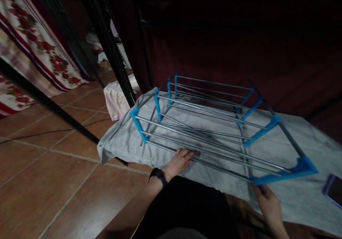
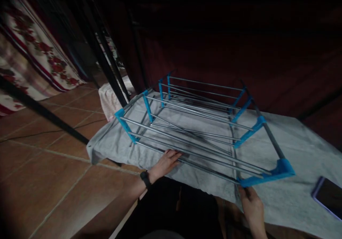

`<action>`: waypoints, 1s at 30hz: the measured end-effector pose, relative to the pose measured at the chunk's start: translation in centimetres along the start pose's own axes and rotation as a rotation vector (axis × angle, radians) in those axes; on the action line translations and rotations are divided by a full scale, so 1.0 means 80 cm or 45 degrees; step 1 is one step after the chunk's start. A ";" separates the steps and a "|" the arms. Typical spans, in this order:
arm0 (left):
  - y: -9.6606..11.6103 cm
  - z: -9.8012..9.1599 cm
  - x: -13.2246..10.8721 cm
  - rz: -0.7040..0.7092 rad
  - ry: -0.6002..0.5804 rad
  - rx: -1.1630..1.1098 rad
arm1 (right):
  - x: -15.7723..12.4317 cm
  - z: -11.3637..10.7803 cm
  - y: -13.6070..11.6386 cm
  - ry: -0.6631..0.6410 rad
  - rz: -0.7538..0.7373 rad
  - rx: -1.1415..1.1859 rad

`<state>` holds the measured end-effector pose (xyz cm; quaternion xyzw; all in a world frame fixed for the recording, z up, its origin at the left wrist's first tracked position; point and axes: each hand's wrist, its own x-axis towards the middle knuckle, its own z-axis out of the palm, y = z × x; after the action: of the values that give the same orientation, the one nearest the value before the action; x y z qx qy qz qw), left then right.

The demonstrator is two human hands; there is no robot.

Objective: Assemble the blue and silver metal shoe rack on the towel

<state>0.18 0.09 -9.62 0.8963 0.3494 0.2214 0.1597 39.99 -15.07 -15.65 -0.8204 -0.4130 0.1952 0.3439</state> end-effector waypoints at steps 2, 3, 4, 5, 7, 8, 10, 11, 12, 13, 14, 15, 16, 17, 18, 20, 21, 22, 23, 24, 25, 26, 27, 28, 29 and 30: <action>-0.006 -0.006 -0.027 -0.051 0.128 -0.021 | -0.001 -0.002 0.000 -0.004 0.010 -0.026; -0.013 -0.011 -0.043 -0.121 0.227 -0.027 | -0.001 -0.003 0.000 -0.001 0.017 -0.041; -0.023 -0.017 -0.059 -0.227 0.359 -0.030 | -0.001 -0.003 -0.001 0.003 0.024 -0.056; -0.036 -0.024 -0.075 -0.365 0.525 -0.028 | -0.001 -0.004 -0.001 0.004 0.028 -0.069; -0.069 -0.044 -0.101 -0.673 0.902 -0.007 | 0.000 -0.004 0.000 0.004 0.029 -0.076; -0.087 -0.055 -0.109 -0.800 1.048 0.011 | 0.000 -0.004 0.000 0.000 0.026 -0.072; -0.120 -0.074 -0.115 -0.929 1.155 -0.016 | 0.000 -0.005 0.001 -0.005 0.013 -0.065; -0.133 -0.081 -0.114 -0.941 1.129 -0.067 | 0.000 -0.005 0.001 -0.001 0.008 -0.062; -0.143 -0.086 -0.110 -0.934 1.083 -0.121 | -0.001 -0.005 0.000 0.001 0.000 -0.053; -0.149 -0.089 -0.105 -0.924 1.039 -0.170 | -0.002 -0.005 -0.001 0.002 -0.013 -0.038; -0.151 -0.090 -0.100 -0.921 1.009 -0.200 | -0.004 -0.005 -0.003 0.003 -0.025 -0.018; -0.150 -0.091 -0.095 -0.932 0.999 -0.210 | -0.005 -0.005 -0.005 0.005 -0.031 0.003; -0.147 -0.091 -0.090 -0.954 1.002 -0.203 | -0.006 -0.004 -0.007 0.013 -0.027 0.019; -0.142 -0.091 -0.087 -0.981 1.009 -0.188 | -0.007 -0.003 -0.009 0.026 -0.017 0.028; -0.137 -0.091 -0.085 -1.006 1.012 -0.169 | -0.008 -0.002 -0.011 0.037 -0.001 0.029; -0.128 -0.093 -0.082 -1.033 1.010 -0.138 | -0.011 0.000 -0.015 0.049 0.042 0.007; -0.125 -0.094 -0.082 -1.039 1.007 -0.128 | -0.012 0.001 -0.016 0.049 0.061 -0.010; -0.123 -0.095 -0.081 -1.044 1.005 -0.119 | -0.013 0.002 -0.018 0.048 0.073 -0.024; -0.123 -0.095 -0.081 -1.051 1.005 -0.109 | -0.014 0.002 -0.019 0.051 0.084 -0.036; -0.123 -0.094 -0.081 -1.058 1.003 -0.100 | -0.015 0.003 -0.021 0.055 0.095 -0.048; -0.124 -0.093 -0.081 -1.067 0.998 -0.090 | -0.016 0.004 -0.022 0.060 0.107 -0.059; -0.125 -0.091 -0.081 -1.079 0.997 -0.079 | -0.016 0.004 -0.024 0.063 0.120 -0.069; -0.127 -0.088 -0.080 -1.092 0.998 -0.068 | -0.016 0.005 -0.026 0.062 0.131 -0.078; -0.128 -0.086 -0.080 -1.102 1.000 -0.060 | -0.016 0.005 -0.029 0.060 0.142 -0.085; -0.129 -0.083 -0.080 -1.110 1.001 -0.054 | -0.016 0.006 -0.031 0.060 0.151 -0.093; -0.129 -0.081 -0.080 -1.117 0.999 -0.047 | -0.016 0.006 -0.033 0.062 0.161 -0.099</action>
<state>-13.10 3.74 -10.48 0.5162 0.7166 0.4558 0.1105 37.53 -14.76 -14.02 -0.8621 -0.3592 0.1802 0.3087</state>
